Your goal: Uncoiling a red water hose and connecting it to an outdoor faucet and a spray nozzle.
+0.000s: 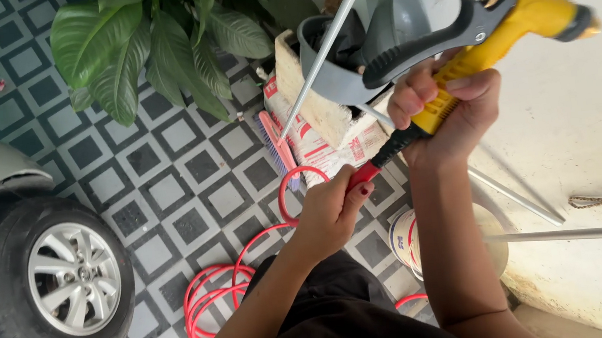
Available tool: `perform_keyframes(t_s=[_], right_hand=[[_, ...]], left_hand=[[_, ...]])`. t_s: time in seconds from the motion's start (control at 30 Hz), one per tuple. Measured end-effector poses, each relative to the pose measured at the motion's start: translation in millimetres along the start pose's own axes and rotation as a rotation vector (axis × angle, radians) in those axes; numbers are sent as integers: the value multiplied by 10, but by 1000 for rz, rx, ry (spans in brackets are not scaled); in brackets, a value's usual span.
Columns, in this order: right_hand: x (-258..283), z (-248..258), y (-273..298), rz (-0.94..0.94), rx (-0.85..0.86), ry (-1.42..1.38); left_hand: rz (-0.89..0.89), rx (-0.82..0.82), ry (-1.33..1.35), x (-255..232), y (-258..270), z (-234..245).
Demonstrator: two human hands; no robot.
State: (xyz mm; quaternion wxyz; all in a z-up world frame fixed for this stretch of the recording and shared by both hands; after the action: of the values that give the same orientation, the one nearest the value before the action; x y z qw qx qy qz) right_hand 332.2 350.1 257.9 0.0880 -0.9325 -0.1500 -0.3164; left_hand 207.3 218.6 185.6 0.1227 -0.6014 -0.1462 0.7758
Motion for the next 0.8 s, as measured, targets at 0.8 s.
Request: perform_keyframes(t_s=[0.8], right_hand=[[57, -368, -225, -16, -204, 112]], left_hand=[[-120, -185, -116, -201, -272, 53]])
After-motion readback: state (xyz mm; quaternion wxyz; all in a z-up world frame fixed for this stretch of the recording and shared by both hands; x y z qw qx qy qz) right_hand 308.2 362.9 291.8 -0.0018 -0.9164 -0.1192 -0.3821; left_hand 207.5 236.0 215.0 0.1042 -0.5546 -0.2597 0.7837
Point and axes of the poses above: each hand's wrist, its own y-axis away from the middle knuckle, its own z-axis out of the back of the hand, x = y × z, the point moved 5 cm from there along -y, towards the middle knuckle, and after that the axes turned 9 degrees about -z, right-handed, at the moved point
